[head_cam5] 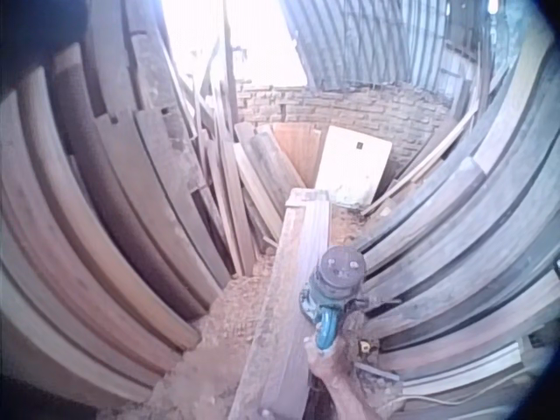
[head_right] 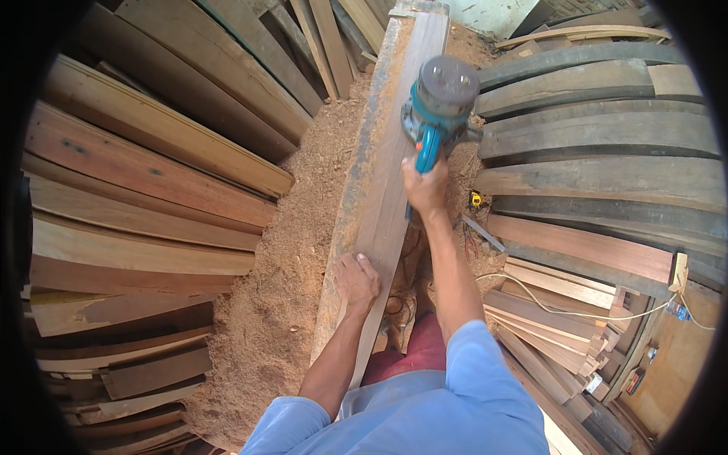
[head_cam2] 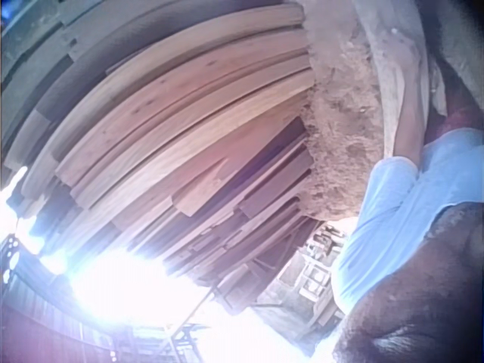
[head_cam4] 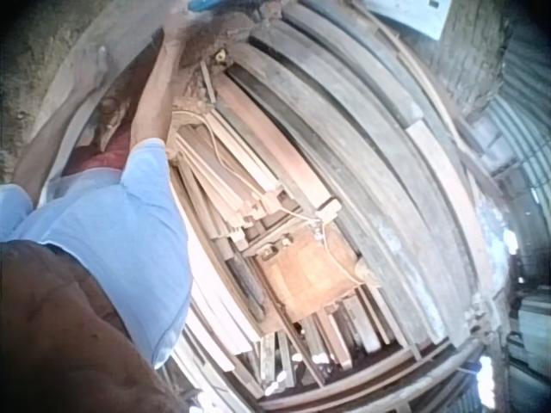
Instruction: The person uses a handheld electric router to smooth the edges of a long wooden plank. They measure the plank with a tape measure, flip it over to work on different sides, and move it around the sawdust-covered floor of the workshop.
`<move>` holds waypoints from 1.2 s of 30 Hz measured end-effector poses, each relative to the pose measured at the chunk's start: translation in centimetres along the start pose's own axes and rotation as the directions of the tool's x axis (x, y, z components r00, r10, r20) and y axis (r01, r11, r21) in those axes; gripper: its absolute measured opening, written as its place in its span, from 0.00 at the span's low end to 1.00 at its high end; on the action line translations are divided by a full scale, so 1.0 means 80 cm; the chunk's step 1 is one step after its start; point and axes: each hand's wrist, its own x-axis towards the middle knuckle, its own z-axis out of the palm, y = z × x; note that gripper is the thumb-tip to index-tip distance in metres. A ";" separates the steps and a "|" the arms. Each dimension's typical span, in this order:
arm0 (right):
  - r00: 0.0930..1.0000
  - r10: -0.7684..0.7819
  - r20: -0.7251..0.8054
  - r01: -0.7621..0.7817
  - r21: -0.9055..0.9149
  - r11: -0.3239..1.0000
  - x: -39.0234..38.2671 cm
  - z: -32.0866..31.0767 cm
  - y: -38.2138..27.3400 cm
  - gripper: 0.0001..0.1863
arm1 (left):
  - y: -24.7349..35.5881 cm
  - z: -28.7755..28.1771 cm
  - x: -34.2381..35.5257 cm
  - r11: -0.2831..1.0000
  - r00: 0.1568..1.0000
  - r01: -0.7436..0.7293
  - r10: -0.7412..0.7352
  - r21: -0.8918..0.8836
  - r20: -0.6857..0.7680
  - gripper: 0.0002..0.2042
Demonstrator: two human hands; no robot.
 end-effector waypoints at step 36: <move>0.988 0.113 0.102 -0.121 0.067 0.990 -0.241 -0.022 -0.063 0.19 | -0.008 0.004 0.001 0.999 1.000 -0.010 0.009 -0.043 -0.029 0.17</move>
